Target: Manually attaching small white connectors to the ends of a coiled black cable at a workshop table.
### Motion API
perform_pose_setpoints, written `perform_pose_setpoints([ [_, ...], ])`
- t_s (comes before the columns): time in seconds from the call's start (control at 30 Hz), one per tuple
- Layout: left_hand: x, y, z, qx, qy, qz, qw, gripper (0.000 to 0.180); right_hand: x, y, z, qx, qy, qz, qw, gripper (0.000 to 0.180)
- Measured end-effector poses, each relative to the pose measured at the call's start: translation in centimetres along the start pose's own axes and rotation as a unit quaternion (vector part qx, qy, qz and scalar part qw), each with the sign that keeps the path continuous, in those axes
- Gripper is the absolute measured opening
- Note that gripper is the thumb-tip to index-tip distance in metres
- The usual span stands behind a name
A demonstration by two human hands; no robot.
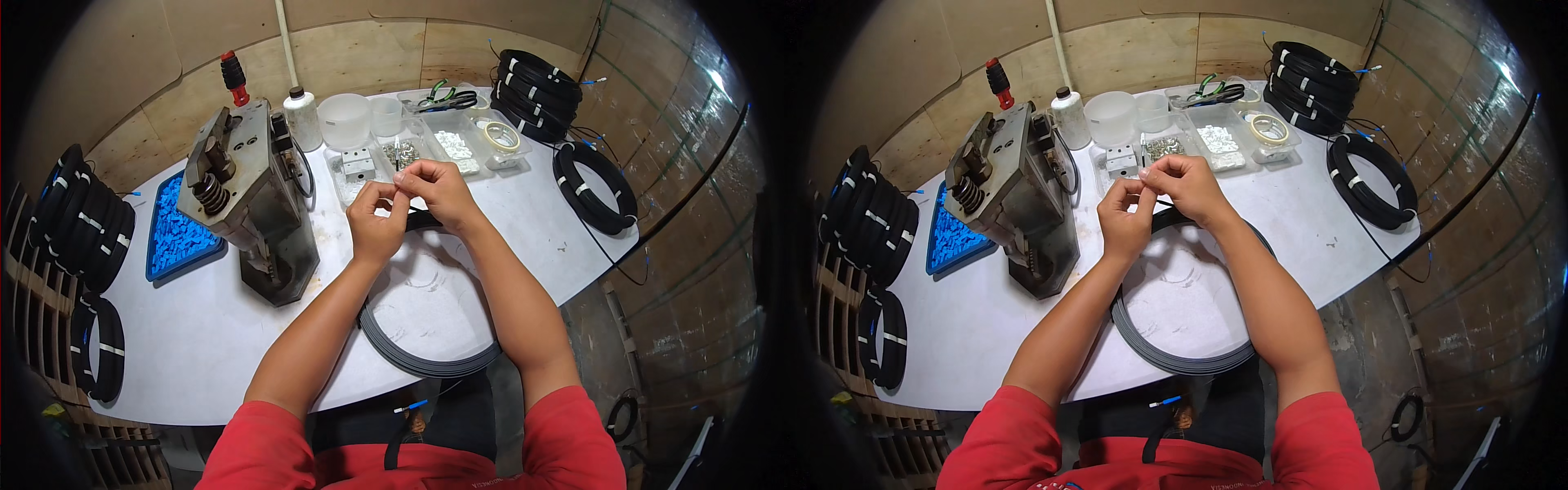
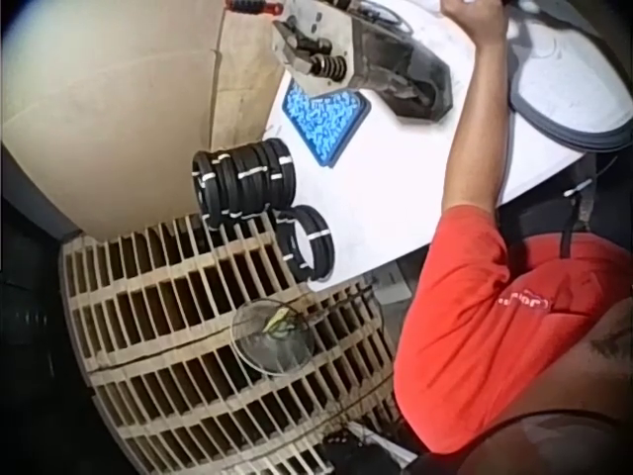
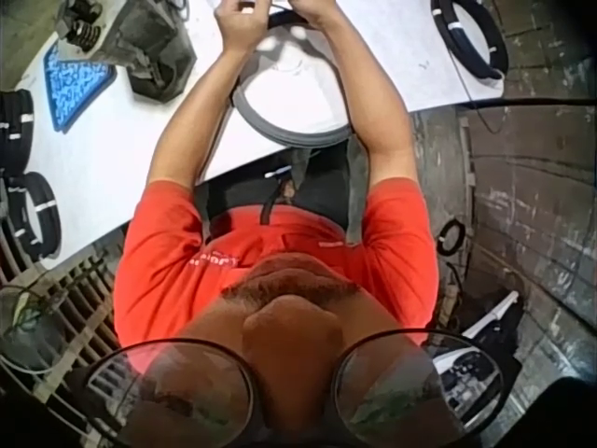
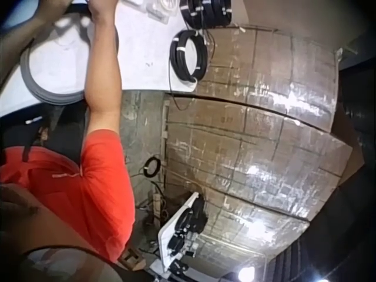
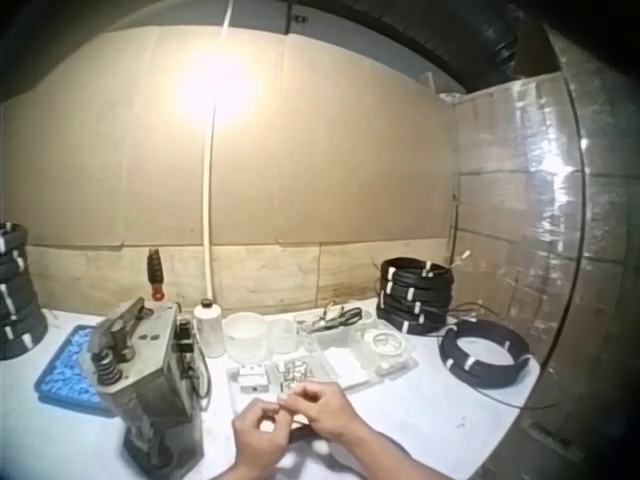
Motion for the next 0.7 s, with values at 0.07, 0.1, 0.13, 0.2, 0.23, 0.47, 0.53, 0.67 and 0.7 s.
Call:
perform_pose_setpoints([
  [0.07,-0.01,0.0,0.05,0.001,0.001,0.0,1.0,0.012,-0.06,-0.07,-0.27,-0.016,0.002,0.008,1.0,0.015],
  [0.1,-0.02,0.01,0.08,0.003,0.002,-0.001,1.0,0.012,-0.06,-0.04,-0.36,-0.016,0.002,0.008,1.0,0.015],
  [0.13,-0.04,0.01,0.08,0.003,0.001,-0.001,1.0,0.012,-0.06,-0.07,-0.34,-0.019,0.004,0.01,1.0,0.015],
  [0.2,-0.02,0.02,0.07,-0.001,0.001,-0.001,1.0,0.012,-0.04,-0.11,-0.37,-0.021,0.007,0.013,1.0,0.015],
  [0.23,-0.01,0.0,0.0,-0.001,0.0,-0.001,1.0,0.012,-0.04,-0.08,-0.38,-0.018,0.01,0.012,1.0,0.014],
  [0.47,-0.08,0.01,0.1,0.001,-0.001,-0.001,1.0,0.012,-0.07,-0.13,-0.24,-0.005,0.013,0.01,1.0,0.015],
  [0.53,-0.08,0.0,0.08,0.004,0.001,-0.002,1.0,0.012,-0.06,-0.09,-0.29,-0.008,0.011,0.011,1.0,0.015],
  [0.67,-0.08,-0.07,0.0,-0.003,-0.002,-0.002,1.0,0.012,-0.12,0.03,-0.42,-0.007,0.011,0.01,1.0,0.015],
  [0.7,-0.09,-0.07,0.03,-0.004,-0.001,0.0,1.0,0.012,-0.13,0.04,-0.43,-0.007,0.011,0.01,1.0,0.015],
])
Point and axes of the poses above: each hand's wrist, its own x-axis away from the middle knuckle, its own y-axis out of the back of the hand, z = x × y, the point moved 5 cm from there along -x, towards the middle knuckle, and after that the axes turned 4 degrees about y, right-handed, at the moved point
